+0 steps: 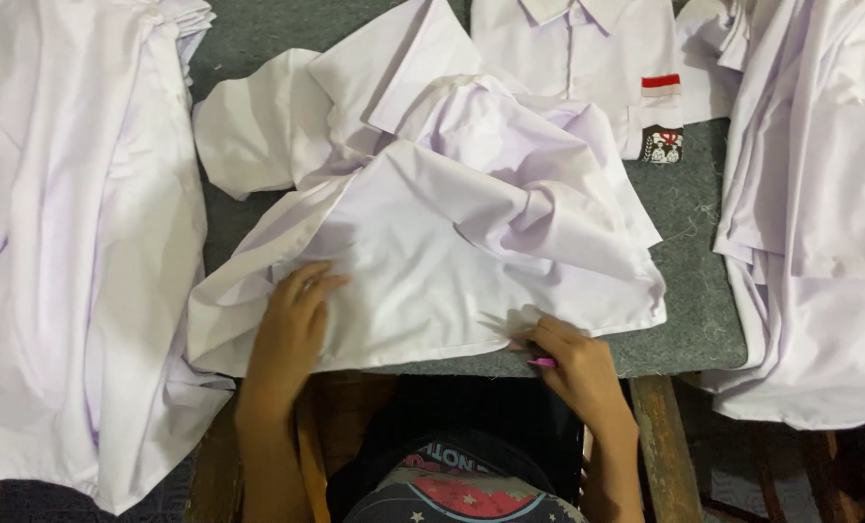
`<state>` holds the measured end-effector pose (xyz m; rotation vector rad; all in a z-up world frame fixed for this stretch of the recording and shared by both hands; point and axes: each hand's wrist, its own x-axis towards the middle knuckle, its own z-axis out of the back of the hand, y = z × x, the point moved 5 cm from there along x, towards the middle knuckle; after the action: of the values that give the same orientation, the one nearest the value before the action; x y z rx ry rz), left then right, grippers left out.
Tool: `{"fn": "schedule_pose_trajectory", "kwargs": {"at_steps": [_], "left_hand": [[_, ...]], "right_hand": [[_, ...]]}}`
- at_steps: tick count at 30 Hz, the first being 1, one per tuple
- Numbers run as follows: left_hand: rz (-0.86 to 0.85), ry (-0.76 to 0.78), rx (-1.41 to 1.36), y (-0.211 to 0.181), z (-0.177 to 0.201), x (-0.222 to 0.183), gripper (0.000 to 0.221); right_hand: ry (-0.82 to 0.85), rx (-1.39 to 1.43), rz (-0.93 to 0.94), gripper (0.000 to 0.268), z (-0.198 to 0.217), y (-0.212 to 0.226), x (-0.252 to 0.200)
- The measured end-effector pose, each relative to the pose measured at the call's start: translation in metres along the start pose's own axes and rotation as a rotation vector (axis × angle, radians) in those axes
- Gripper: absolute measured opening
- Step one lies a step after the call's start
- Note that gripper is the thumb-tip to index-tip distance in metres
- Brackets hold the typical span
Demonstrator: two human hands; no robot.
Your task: Trimming loose threads from white school shirts using small scissors
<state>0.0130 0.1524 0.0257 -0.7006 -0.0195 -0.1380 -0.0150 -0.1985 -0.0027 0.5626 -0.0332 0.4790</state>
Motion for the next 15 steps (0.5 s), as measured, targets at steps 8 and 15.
{"fn": "schedule_pose_trajectory", "kwargs": {"at_steps": [8,15], "left_hand": [[-0.099,0.132,0.115,0.001,-0.021,0.031,0.05],[-0.241,0.177,0.191,0.004,-0.052,0.071,0.05]], "right_hand": [[-0.274,-0.21,-0.204,0.035,0.008,-0.061,-0.019],[-0.473,-0.301,-0.261,0.028,0.017,-0.101,-0.038]]}}
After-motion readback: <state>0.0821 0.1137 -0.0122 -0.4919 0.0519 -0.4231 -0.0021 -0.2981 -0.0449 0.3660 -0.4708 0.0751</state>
